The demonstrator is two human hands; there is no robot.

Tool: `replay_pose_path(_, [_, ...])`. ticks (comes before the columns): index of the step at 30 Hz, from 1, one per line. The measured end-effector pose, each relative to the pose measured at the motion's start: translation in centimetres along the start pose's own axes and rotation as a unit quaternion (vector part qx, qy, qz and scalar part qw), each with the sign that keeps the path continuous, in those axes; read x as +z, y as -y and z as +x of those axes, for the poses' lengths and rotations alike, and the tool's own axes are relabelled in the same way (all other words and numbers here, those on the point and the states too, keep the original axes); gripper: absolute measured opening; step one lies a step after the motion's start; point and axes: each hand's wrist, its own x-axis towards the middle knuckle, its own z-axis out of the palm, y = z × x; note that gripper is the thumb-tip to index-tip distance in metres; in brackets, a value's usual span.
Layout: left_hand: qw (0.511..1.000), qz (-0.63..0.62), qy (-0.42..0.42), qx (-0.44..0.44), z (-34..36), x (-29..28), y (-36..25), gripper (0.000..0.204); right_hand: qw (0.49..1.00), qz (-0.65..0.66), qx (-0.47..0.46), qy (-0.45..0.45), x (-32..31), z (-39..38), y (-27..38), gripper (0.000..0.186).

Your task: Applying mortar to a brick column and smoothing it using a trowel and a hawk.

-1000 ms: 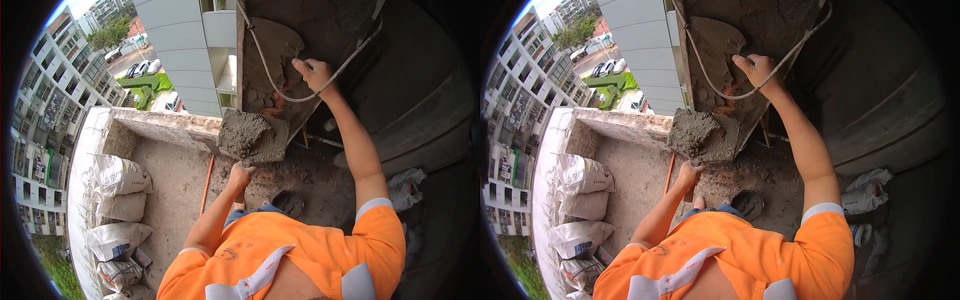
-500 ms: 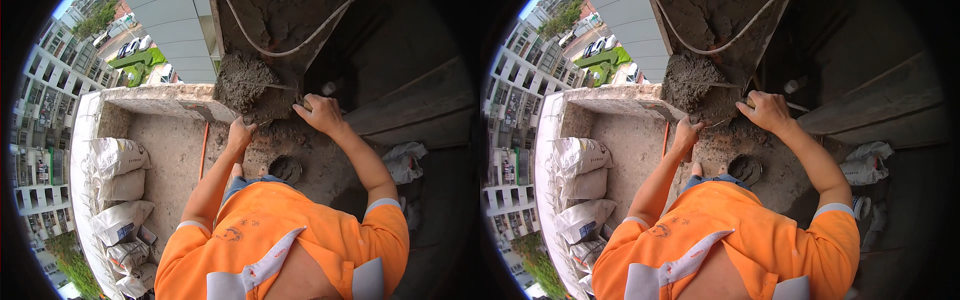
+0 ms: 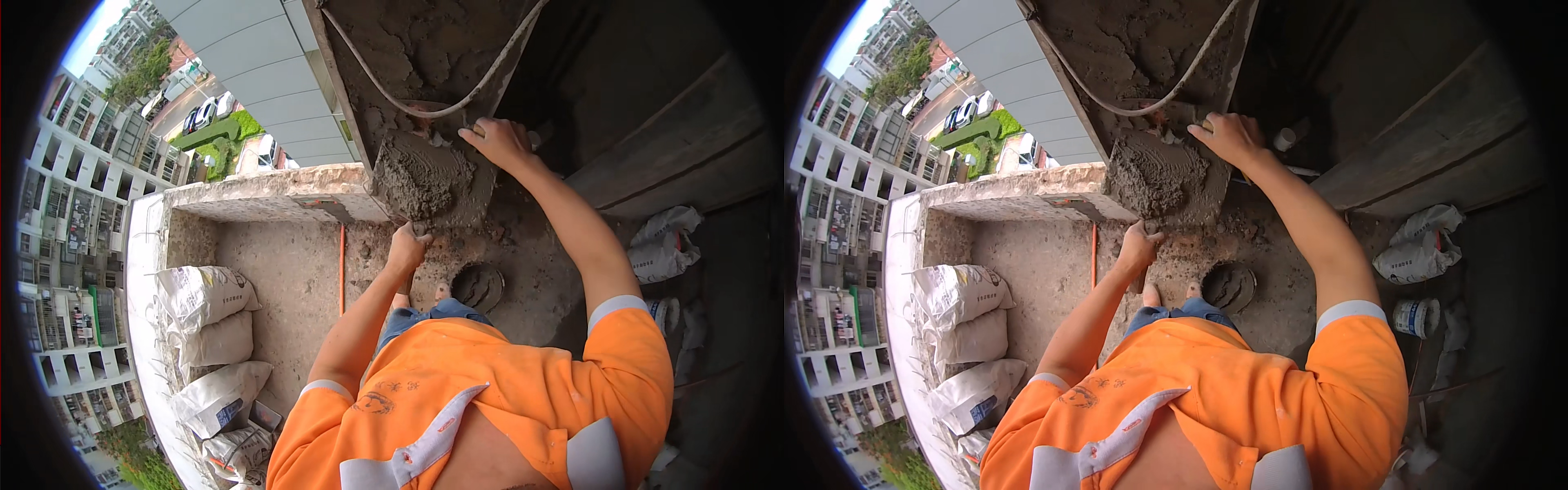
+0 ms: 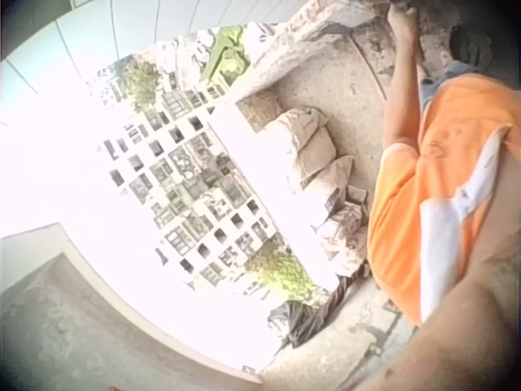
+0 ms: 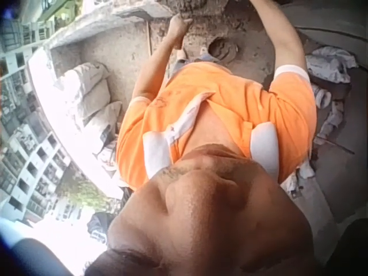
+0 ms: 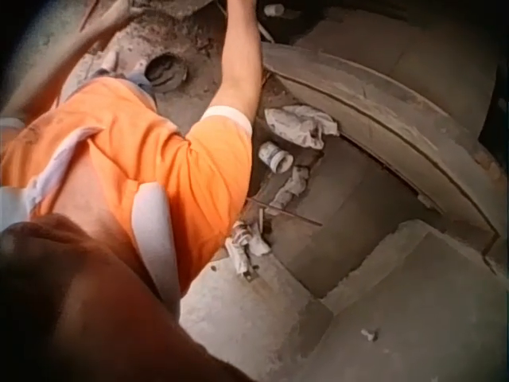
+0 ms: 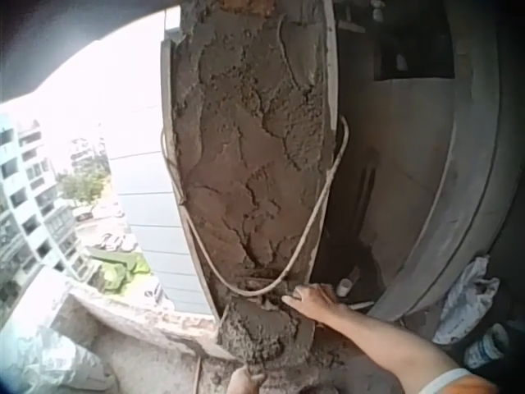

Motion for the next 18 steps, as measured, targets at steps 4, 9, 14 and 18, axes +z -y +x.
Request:
replay_pose_path(4, [0.975, -0.19, 0.014, -0.112, 2.1, 1.3, -0.9, 0.032, 0.995, 0.007, 0.03, 0.094, -3.9, 3.5, -0.3, 0.052])
replay_pose_path(9, [0.991, -0.118, 0.001, -0.068, 3.1, 0.8, -1.3, 0.031, 0.995, -0.002, 0.026, 0.092, -8.3, 3.7, -1.9, 0.056])
replay_pose_path(14, [0.994, -0.098, -0.025, -0.037, 3.1, 0.8, -1.0, 0.031, 0.996, 0.067, 0.04, 0.031, -11.2, 2.1, -4.7, 0.056])
replay_pose_path(18, [0.989, -0.113, -0.007, -0.095, 1.3, -0.1, -2.5, 0.038, 0.987, 0.141, 0.04, -0.072, -9.6, -3.7, -3.2, 0.048])
